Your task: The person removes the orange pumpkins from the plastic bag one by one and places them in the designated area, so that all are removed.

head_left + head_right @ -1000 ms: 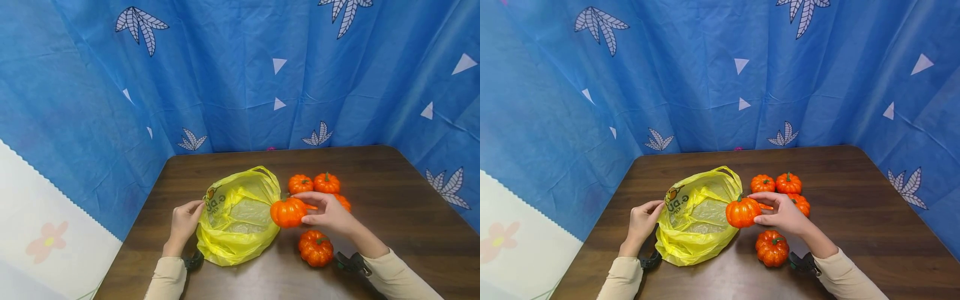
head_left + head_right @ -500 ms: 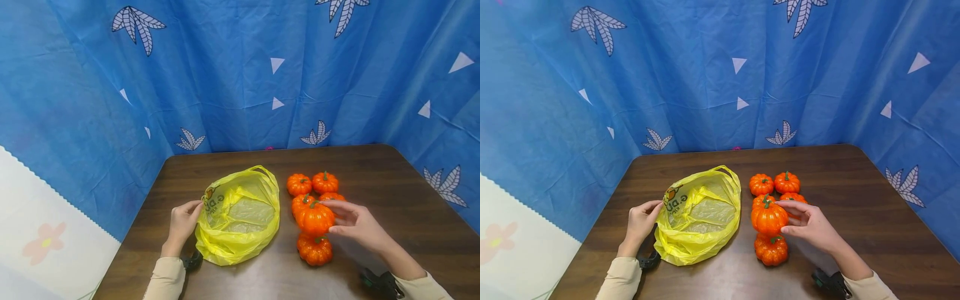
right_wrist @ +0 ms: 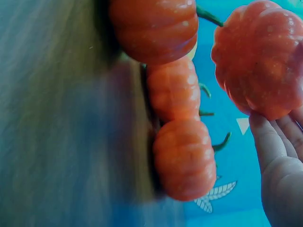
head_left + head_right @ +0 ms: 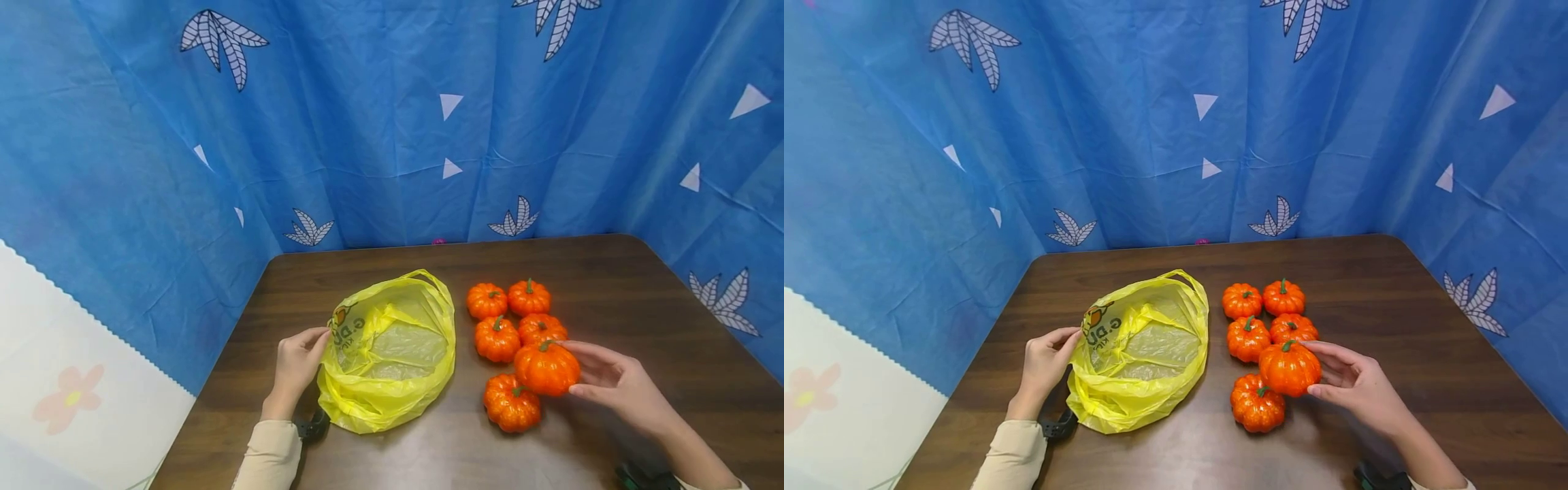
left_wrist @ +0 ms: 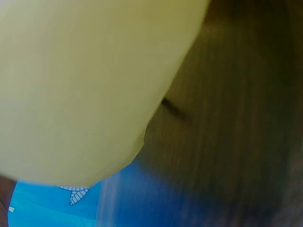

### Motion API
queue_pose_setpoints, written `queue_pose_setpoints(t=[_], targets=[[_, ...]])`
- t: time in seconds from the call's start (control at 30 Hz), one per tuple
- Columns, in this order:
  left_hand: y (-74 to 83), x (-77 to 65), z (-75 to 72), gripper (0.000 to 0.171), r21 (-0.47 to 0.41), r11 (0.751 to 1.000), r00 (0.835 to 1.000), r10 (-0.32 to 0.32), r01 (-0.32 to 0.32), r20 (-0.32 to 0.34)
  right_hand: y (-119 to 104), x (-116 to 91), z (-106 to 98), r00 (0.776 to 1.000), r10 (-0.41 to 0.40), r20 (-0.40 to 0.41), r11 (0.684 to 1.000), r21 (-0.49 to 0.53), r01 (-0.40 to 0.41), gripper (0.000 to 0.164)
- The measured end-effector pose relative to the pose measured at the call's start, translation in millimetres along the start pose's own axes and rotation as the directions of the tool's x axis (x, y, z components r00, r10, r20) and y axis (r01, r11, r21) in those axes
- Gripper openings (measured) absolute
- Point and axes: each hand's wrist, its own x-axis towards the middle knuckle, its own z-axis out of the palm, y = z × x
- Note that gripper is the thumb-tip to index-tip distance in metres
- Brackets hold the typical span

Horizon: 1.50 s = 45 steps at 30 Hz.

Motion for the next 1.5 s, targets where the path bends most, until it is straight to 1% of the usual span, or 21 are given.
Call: queue_pose_setpoints(t=[0.07,0.2,0.27,0.4,0.5,0.63,0.8,0.9,1.0,1.07,1.33,1.5], targets=[[0.3,0.3,-0.2,0.007,-0.003,1.000,1.000,-0.002,0.002,0.003,1,-4,-3,1.000,-0.001,-0.008,1.000,0.005,0.002,0.059],[1.0,0.9,-0.8,0.007,-0.008,1.000,1.000,-0.003,0.003,0.007,3,-12,-8,0.999,0.027,-0.040,0.999,-0.035,-0.028,0.060],[1.1,0.7,-0.7,0.007,-0.011,1.000,1.000,-0.004,0.004,0.006,3,-15,-11,0.999,0.029,-0.041,0.999,-0.040,-0.030,0.060],[0.5,0.8,-0.4,0.008,-0.006,1.000,1.000,-0.002,0.002,0.005,6,-20,-14,1.000,0.017,-0.025,1.000,-0.011,-0.017,0.061],[-0.7,0.7,0.1,0.008,-0.002,1.000,1.000,-0.005,0.005,0.006,7,-23,-16,0.999,0.043,-0.023,0.999,-0.001,-0.043,0.062],[-0.9,0.4,0.2,0.009,0.001,1.000,1.000,-0.015,0.015,0.009,9,-27,-18,0.997,0.076,-0.029,0.997,-0.018,-0.077,0.062],[-0.3,0.4,0.2,0.008,0.008,1.000,1.000,-0.010,0.010,0.008,13,-32,-21,0.996,0.080,-0.029,0.996,-0.028,-0.081,0.060],[0.1,0.8,0.0,0.008,0.005,1.000,1.000,-0.003,0.003,0.007,16,-33,-23,0.997,0.079,-0.006,0.997,-0.005,-0.079,0.062],[-0.5,0.9,0.1,0.008,0.007,1.000,1.000,0.002,-0.002,0.006,19,-33,-24,0.995,0.092,0.026,0.995,0.043,-0.093,0.063],[-0.8,1.4,0.2,0.007,0.010,1.000,1.000,0.005,-0.005,0.003,20,-33,-24,0.994,0.099,0.035,0.993,0.056,-0.101,0.064],[-2.1,0.8,0.8,0.009,0.025,1.000,1.000,-0.004,0.004,-0.001,23,-32,-24,0.992,0.123,0.028,0.992,0.022,-0.124,0.060],[-0.8,0.8,0.2,0.008,0.007,1.000,1.000,-0.011,0.011,0.001,24,-32,-25,0.992,0.118,0.039,0.993,-0.017,-0.118,0.057]])
